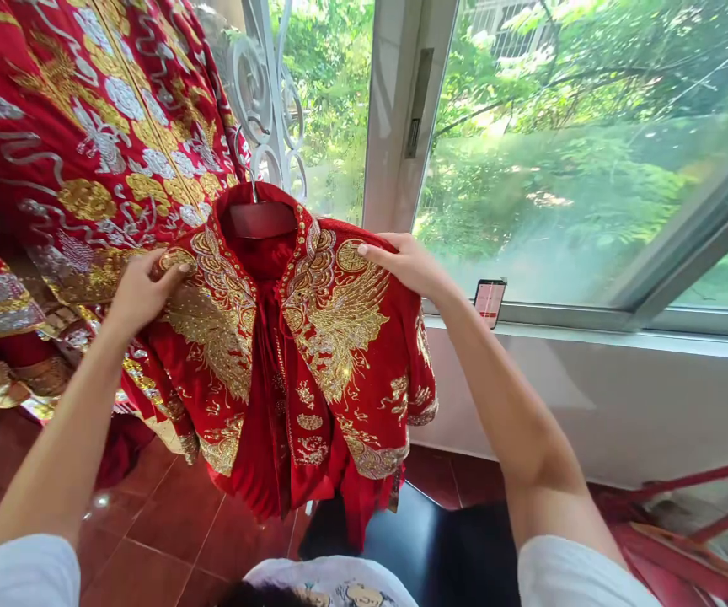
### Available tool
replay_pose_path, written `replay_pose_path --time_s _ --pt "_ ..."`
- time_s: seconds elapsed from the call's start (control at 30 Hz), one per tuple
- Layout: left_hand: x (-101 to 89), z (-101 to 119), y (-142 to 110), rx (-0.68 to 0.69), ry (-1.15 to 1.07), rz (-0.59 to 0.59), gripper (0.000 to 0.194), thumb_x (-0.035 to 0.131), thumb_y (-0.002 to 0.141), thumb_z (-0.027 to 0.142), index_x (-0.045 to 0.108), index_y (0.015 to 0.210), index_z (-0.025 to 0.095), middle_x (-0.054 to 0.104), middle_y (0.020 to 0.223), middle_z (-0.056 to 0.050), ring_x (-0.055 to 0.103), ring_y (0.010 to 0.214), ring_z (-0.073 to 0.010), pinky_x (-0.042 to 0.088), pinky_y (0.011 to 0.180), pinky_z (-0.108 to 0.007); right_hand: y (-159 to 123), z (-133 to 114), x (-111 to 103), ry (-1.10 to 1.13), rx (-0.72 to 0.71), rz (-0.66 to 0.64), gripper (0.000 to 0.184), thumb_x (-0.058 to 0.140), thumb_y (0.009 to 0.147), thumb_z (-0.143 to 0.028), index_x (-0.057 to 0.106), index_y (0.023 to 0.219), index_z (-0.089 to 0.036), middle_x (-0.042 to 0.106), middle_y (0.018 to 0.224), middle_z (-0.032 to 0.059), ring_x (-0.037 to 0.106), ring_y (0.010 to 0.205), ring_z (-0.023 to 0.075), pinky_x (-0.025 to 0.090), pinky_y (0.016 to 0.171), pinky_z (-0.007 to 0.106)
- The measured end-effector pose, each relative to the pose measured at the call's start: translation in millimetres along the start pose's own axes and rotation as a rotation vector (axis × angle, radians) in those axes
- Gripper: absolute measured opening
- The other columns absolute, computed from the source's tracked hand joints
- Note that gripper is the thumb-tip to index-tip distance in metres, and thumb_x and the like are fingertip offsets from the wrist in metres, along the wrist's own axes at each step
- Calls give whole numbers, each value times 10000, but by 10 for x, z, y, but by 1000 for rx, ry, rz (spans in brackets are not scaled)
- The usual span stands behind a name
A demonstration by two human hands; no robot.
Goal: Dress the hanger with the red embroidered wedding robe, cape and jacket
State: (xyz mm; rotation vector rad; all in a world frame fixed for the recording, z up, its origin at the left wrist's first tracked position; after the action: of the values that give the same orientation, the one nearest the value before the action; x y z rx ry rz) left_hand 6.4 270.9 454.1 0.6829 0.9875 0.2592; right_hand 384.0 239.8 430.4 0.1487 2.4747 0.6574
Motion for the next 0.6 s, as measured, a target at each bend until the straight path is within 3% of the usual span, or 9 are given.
replay_pose_path --time_s 0.13,0.27,0.33,0.37,0.47,0.53,0.6 --pt "-17 325 -387 -125 177 322 689 372 885 622 424 1382 149 503 1365 -163 422 1273 -354 287 1096 -535 -288 -292 -120 -394 -76 537 350 496 875 -466 645 1033 -192 651 968 119 596 920 265 471 836 431" --pt "232 599 -743 -62 264 397 836 366 897 608 149 1488 59 226 1543 -212 149 1447 -327 74 1192 -519 -684 -418 171 -573 -100 729 498 415 912 -463 469 1339 -211 513 1358 177 456 1258 361 344 1043 553" --pt "438 625 -1009 -48 289 420 931 453 843 643 136 1483 46 167 1550 -253 87 1465 -347 52 1186 -557 -917 -362 494 -608 -95 717 567 441 883 -485 363 1413 -297 430 1455 139 348 1368 364 276 1086 604" --pt "567 610 -1145 -50 295 417 949 498 812 654 180 1466 44 192 1529 -281 90 1462 -371 61 1173 -590 -1012 -282 696 -604 -73 675 578 474 851 -504 380 1394 -331 476 1414 140 352 1364 382 268 1070 643" --pt "985 455 -1442 -78 270 321 765 538 819 571 358 1375 77 350 1423 -302 242 1406 -403 184 1129 -607 -1133 98 1342 -562 16 449 566 524 798 -524 469 1329 -334 546 1327 183 431 1286 442 304 970 721" --pt "1123 289 -1527 -113 245 288 592 533 847 471 449 1300 99 463 1328 -277 396 1299 -396 301 1060 -576 -1122 317 1564 -539 28 398 543 499 824 -473 460 1340 -311 568 1296 200 515 1196 438 355 925 710" --pt "1136 202 -1531 -81 260 279 411 530 856 397 547 1169 130 585 1168 -224 508 1136 -375 391 944 -540 -1061 433 1605 -479 -28 390 568 447 861 -384 371 1410 -262 630 1186 201 610 1054 389 438 879 640"
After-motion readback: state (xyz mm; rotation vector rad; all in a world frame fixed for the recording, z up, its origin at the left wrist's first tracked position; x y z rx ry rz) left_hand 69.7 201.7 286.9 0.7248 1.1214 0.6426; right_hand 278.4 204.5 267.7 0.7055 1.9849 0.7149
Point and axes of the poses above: each hand's wrist, its own y-axis towards the middle knuckle, its own x-axis out of the palm, z = x × y, the point moved 10 cm from there along y, towards the middle knuckle
